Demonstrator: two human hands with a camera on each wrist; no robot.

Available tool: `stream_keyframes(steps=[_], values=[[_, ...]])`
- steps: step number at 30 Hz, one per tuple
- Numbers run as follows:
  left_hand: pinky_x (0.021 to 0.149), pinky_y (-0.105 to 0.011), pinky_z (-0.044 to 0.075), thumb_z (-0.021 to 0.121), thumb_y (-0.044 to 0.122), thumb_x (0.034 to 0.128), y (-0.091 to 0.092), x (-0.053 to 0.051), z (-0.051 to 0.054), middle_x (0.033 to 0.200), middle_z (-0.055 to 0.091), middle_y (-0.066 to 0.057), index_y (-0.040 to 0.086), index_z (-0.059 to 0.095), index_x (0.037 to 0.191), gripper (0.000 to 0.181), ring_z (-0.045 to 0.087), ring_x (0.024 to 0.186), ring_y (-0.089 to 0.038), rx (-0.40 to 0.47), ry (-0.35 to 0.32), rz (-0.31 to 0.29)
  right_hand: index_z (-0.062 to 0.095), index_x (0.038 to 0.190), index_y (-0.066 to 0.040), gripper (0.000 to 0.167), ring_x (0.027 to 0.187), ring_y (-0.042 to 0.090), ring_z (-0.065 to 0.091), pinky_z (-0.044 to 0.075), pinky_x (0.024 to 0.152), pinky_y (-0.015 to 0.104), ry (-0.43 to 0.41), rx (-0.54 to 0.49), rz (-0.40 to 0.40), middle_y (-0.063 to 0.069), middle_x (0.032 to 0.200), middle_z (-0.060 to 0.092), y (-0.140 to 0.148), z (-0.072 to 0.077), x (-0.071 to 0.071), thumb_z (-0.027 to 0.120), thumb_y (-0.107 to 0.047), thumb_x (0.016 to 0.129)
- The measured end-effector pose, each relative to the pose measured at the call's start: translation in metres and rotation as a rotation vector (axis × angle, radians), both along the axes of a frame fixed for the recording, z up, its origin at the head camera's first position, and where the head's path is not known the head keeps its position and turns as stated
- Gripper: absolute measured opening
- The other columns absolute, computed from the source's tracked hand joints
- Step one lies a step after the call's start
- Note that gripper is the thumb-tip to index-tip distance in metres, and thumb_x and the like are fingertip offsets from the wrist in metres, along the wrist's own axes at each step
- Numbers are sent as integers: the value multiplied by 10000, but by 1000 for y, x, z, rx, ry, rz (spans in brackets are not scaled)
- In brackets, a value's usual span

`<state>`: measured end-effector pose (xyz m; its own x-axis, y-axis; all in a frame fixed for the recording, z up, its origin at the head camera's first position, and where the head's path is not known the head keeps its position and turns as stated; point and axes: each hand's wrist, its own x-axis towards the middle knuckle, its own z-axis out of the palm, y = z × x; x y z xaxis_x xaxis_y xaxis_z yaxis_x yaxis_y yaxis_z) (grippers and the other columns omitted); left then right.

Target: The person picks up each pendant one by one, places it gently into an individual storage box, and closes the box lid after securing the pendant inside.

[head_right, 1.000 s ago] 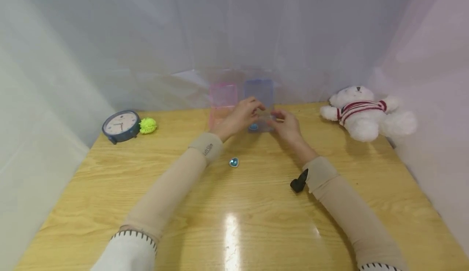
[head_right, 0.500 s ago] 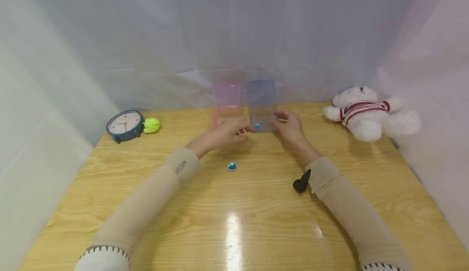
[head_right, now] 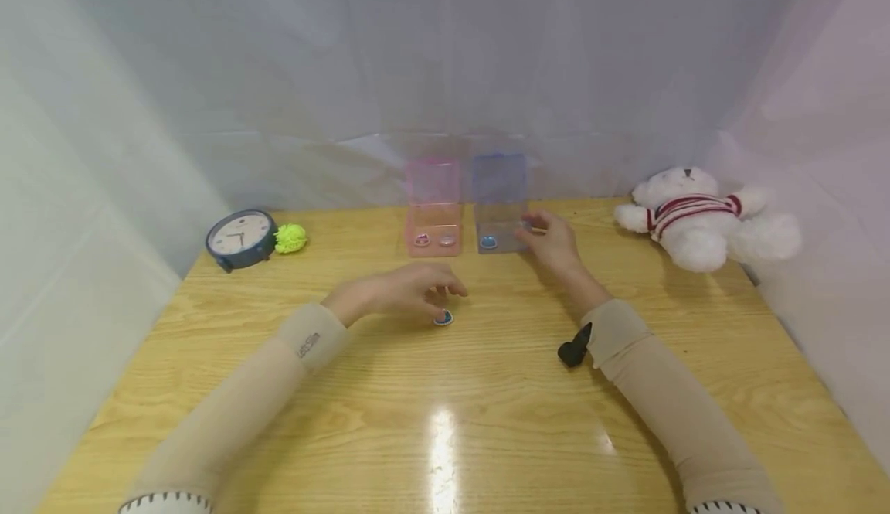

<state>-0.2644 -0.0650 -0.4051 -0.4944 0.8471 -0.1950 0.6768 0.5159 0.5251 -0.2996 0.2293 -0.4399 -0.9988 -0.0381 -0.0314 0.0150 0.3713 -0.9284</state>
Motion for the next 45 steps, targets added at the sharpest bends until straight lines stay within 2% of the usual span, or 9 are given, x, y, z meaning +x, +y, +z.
stream_keyframes(steps=[3,7,11,14,22,30,36,40,45], values=[[1059,-333,564,760,119,951,0,9,-1,1325,657,-104,77,633,1415,484,642,1182,-231,-40,20,-15,517,1499,21,514,1396,426,580,611,818,155,-10,-3,-3,243,1587,507,0,1,0,663,-157,1040],[1046,-307,551,759,146,958,-2,14,-3,1307,656,-60,109,637,1420,480,622,1158,-178,-78,47,-16,516,1505,11,516,1395,418,583,623,838,181,-18,-5,-5,234,1588,509,0,0,0,664,-156,1040],[1108,-330,536,771,160,954,-2,15,-6,1356,651,-62,109,653,1399,462,620,1213,-189,-97,69,-23,511,1510,15,520,1392,422,584,624,837,182,-17,5,-2,237,1591,504,2,-1,-1,659,-160,1043],[1127,-347,537,771,127,947,-2,15,-7,1326,663,-87,86,680,1358,423,632,1221,-219,-100,95,-39,511,1509,15,518,1393,424,582,628,847,197,-14,9,-2,239,1591,501,1,-1,-1,657,-160,1045],[1053,-302,576,738,99,970,2,15,-8,1225,698,-92,69,734,1277,309,665,1141,-212,-108,172,-89,504,1518,13,538,1407,427,567,629,850,198,-10,7,-5,244,1587,504,-2,1,1,667,-173,1041],[1055,-288,578,695,122,1016,4,17,-7,1225,678,-55,116,748,1263,253,664,1145,-182,-76,201,-25,503,1516,12,536,1408,427,565,609,809,155,-3,13,-10,253,1577,509,-1,1,1,666,-180,1043],[1052,-294,583,681,122,1023,11,10,-4,1259,661,-60,97,729,1295,277,669,1166,-198,-26,234,38,513,1510,5,515,1408,409,569,627,844,201,-12,19,-10,237,1583,510,0,0,-1,659,-164,1046],[1075,-326,576,706,85,1000,17,1,3,1296,652,-100,55,713,1305,307,658,1206,-242,15,249,72,517,1509,2,515,1408,414,570,645,930,296,-7,25,-9,245,1582,507,-1,0,-2,659,-170,1046],[1057,-336,581,731,8,963,28,-13,13,1280,648,-147,8,714,1285,322,648,1197,-277,74,300,93,519,1512,-2,521,1414,422,566,625,1025,409,-15,31,-13,250,1588,493,0,-1,-3,665,-178,1045]])
